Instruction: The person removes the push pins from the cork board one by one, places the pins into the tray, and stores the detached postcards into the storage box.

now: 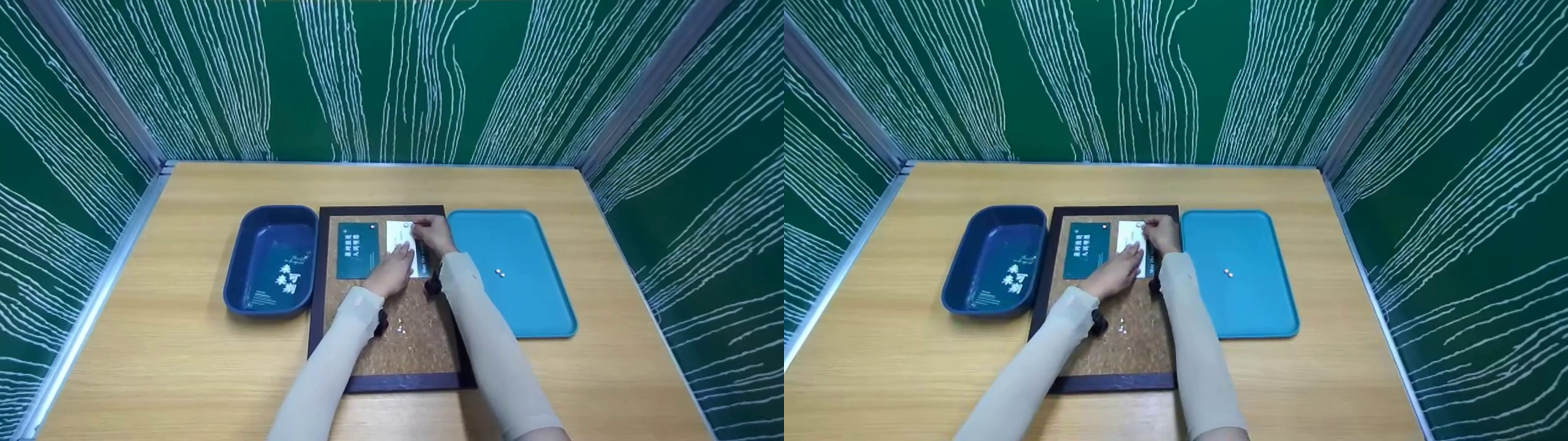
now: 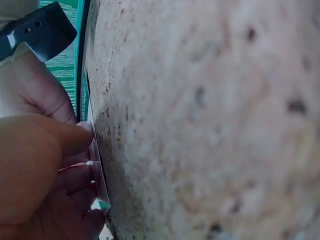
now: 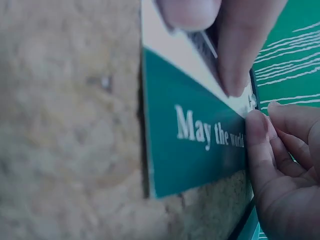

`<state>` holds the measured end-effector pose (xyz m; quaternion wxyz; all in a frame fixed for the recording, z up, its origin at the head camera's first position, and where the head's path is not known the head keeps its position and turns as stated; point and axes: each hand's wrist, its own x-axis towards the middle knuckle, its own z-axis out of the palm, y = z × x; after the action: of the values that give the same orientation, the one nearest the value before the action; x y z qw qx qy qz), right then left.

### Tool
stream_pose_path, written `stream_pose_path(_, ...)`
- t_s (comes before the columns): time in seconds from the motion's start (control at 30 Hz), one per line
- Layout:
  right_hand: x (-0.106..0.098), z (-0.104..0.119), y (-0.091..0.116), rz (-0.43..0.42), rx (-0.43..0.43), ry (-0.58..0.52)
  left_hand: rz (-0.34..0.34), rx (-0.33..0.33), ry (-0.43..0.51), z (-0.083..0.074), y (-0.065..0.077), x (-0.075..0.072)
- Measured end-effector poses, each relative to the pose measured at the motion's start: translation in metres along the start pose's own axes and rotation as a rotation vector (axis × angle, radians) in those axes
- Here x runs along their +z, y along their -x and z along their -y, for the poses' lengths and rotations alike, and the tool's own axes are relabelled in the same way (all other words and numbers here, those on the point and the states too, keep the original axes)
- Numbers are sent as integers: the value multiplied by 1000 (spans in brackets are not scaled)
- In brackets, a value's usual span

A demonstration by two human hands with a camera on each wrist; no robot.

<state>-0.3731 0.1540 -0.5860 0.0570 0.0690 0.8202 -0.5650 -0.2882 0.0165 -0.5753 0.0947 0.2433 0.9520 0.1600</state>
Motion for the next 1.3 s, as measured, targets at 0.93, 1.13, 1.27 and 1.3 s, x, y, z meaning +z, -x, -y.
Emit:
stream_pose_path(0.93,9,9,1,-43,-37,188,-4,-29,37,2,-4,1)
stream_pose_path(1.13,11,8,0,-53,-17,229,-14,-18,36,2,-4,3)
stream_pose_path(1.27,13,9,1,-48,-23,240,-26,-15,22,2,-4,4)
stream_pose_path(1.3,13,9,1,-47,-28,246,-26,-17,17,2,-4,4)
